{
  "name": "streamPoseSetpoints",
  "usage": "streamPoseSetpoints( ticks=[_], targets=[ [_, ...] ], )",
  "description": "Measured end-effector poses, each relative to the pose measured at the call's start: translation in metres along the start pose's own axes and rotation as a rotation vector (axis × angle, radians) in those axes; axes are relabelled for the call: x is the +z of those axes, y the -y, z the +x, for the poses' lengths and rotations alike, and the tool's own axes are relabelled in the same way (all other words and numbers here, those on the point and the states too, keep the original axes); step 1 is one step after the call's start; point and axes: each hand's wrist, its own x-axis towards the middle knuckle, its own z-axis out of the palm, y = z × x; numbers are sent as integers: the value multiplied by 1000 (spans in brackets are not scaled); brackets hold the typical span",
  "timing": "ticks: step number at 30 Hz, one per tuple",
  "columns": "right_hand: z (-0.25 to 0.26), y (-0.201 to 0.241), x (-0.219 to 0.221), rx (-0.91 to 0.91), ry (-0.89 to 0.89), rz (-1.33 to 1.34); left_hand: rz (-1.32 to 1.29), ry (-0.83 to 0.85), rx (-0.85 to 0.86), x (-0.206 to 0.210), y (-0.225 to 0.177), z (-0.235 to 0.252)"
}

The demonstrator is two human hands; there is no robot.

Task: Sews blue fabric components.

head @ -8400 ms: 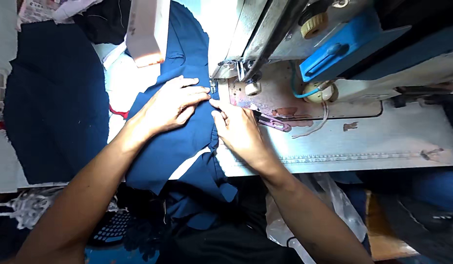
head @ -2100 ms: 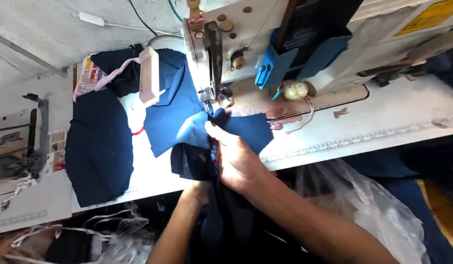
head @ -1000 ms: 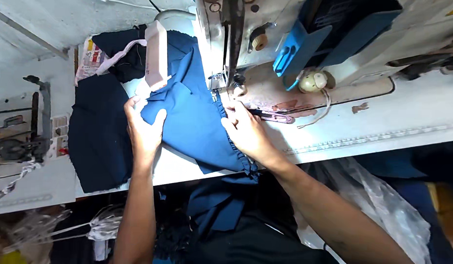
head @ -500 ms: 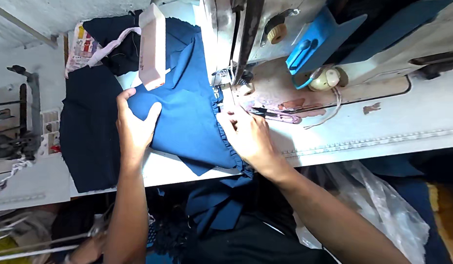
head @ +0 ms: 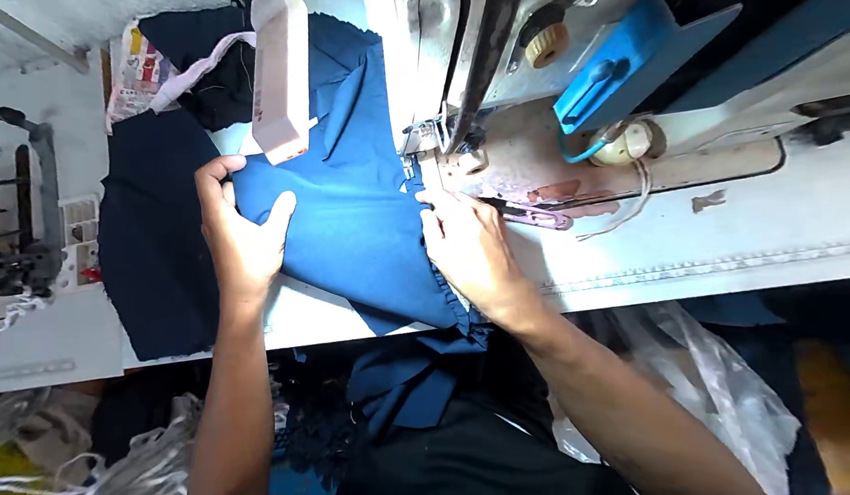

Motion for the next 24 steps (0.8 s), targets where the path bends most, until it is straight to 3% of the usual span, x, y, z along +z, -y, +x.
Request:
streamPoseSetpoints(
  ticks=[3,5,7,9,10,12,15,24],
  targets=[
    [2,0,9,-35,7,-106,478,5,2,-1,-24,-8],
    [2,-4,16,-55,-22,-174,651,-10,127,8,-40,-9],
    [2,-9,20,-82,-63,-222,516,66,470,30,-49,-9],
    [0,-14,22,-125,-105,-254,253,378,737,55,-44,-6],
    [0,-17,22,-160,-123,-267,155,511,780,66,-33,-4],
    [1,-24,21,-256,-150,-279,28,627,781,78,-11,0],
    [-2,-35,19,-360,-111,-287,2,639,774,76,-4,4],
    [5,-28,6,-406,24,-496,93,648,826,76,-2,11]
  ],
)
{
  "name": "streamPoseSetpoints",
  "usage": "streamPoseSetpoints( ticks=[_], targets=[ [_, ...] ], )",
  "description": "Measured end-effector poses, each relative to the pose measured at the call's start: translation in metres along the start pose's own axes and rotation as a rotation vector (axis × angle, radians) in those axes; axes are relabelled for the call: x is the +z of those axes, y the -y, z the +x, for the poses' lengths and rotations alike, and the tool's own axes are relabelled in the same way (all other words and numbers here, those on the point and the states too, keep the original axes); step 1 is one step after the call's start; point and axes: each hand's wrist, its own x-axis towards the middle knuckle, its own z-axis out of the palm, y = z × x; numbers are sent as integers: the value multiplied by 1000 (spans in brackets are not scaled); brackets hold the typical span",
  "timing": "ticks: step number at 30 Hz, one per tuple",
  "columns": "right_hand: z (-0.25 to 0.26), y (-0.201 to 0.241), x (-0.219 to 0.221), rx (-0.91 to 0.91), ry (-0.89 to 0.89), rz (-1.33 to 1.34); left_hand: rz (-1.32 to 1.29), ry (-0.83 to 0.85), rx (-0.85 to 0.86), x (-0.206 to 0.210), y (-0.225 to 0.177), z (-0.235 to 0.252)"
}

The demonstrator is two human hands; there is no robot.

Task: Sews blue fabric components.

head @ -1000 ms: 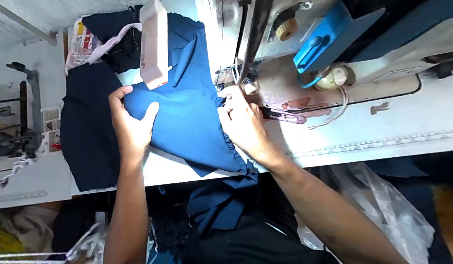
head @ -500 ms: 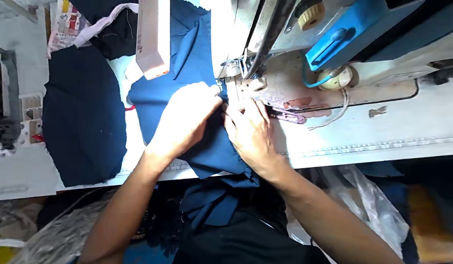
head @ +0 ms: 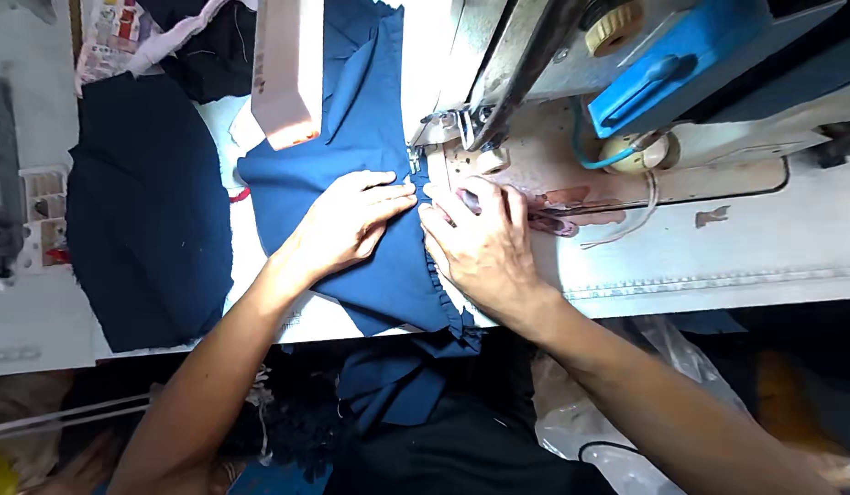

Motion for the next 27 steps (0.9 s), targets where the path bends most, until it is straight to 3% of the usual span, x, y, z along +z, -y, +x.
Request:
streamPoseSetpoints(
  ticks=[18,27],
  targets=[
    [10,-8,6,43,-25,62,-45,-7,4,-3,20,8],
    [24,-13,15,158,-51,104,-20,-18,15,-5,29,14]
  ],
)
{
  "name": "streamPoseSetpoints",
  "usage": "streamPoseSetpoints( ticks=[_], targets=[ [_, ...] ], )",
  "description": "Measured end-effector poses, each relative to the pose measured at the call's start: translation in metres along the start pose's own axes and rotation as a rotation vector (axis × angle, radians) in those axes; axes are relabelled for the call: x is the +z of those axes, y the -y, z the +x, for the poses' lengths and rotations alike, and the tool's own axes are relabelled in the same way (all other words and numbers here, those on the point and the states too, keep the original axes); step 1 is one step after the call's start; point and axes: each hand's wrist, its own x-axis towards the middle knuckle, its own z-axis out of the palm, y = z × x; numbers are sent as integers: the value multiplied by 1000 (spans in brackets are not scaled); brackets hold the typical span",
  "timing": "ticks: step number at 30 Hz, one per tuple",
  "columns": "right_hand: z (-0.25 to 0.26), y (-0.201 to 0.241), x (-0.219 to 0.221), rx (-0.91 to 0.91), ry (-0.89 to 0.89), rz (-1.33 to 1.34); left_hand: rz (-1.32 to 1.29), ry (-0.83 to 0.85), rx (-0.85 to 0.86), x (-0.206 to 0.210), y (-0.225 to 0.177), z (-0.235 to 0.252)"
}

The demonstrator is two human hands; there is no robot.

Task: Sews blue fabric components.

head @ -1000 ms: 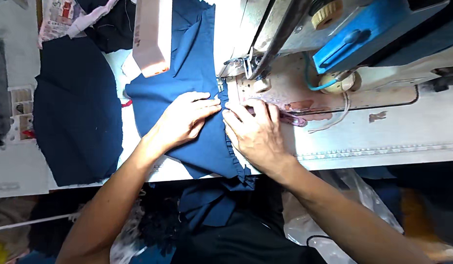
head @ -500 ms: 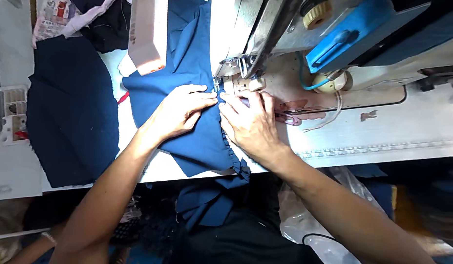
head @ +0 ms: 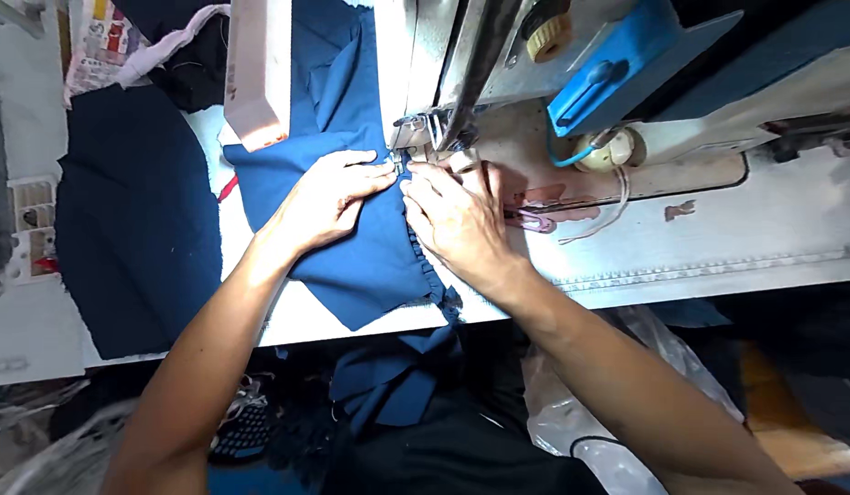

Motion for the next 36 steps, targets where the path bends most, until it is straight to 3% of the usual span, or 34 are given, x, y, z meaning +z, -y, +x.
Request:
streamPoseSetpoints(
  ticks=[6,8,10,13,15,19,22,26,28,31,36],
  targets=[
    [-7,7,-1,79,-48,67,42,-1,32,1,9,4],
    [-19,16,-12,129,-78,77,153,-28,-45,-5,-2,2],
    [-30,22,-18,198,-88,65,316,-133,-364,-15,-38,-12],
    [-47,27,-23,251,29,106,444,-161,-1035,-23,-100,-48],
    [-49,29,-22,232,85,164,419,-148,-1210,-17,-110,-63],
    [-40,38,-24,265,128,345,309,-237,-1077,-15,-118,-68],
    [-33,40,-29,339,110,466,159,-341,-1166,-23,-122,-58],
    [-33,35,-27,339,75,537,-121,-617,-1030,-12,-90,-58],
    [-38,30,-33,340,84,664,-144,-709,-970,-7,-80,-60],
    [-46,20,-40,383,88,823,1,-669,-992,-7,-85,-61],
    [-44,32,-41,248,93,389,129,-468,-1062,-14,-102,-60]
  ],
)
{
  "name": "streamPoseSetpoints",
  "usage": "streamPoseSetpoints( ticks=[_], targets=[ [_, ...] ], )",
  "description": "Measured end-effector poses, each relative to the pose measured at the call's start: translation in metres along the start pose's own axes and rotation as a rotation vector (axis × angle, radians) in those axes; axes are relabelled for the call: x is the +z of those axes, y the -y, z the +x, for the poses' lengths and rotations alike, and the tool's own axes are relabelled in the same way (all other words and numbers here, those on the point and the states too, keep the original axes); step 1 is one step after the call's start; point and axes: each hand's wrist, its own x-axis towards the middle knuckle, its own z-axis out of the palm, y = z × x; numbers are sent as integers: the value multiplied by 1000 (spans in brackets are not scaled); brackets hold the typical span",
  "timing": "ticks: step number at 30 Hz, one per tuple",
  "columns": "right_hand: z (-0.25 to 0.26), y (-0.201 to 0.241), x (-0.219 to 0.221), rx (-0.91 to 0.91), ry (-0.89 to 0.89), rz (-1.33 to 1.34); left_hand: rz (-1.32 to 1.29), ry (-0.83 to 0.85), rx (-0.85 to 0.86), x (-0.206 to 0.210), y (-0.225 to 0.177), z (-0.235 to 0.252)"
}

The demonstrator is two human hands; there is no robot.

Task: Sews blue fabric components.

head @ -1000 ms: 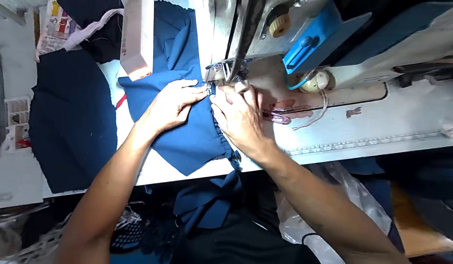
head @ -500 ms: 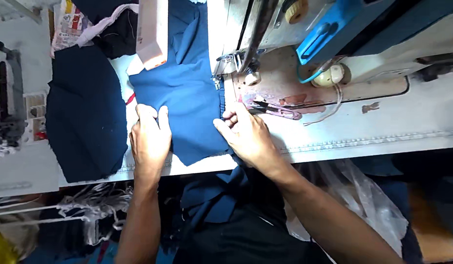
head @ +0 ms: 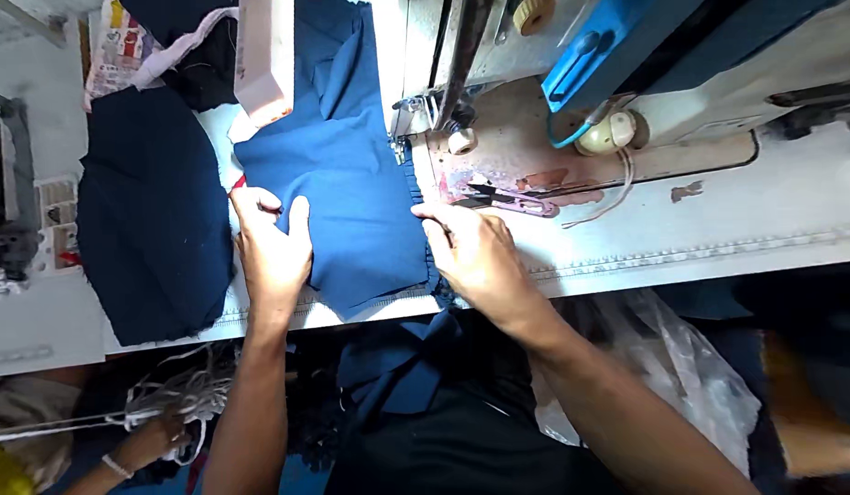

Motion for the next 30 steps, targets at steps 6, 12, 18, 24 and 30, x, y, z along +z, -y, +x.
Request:
streamPoseSetpoints(
  ticks=[6,12,18,24,30],
  targets=[
    [-3,5,20,-46,28,-160,401,-16,131,-2,-19,1],
    [-4,0,21,-86,-10,-164,-89,364,919,48,-18,30],
    [-3,1,22,-61,-6,-179,-120,457,976,52,-2,47],
    [7,4,23,-80,-23,-188,-97,459,1042,54,1,62],
    [21,2,24,-97,-18,-182,-97,445,1064,58,1,77]
  ],
)
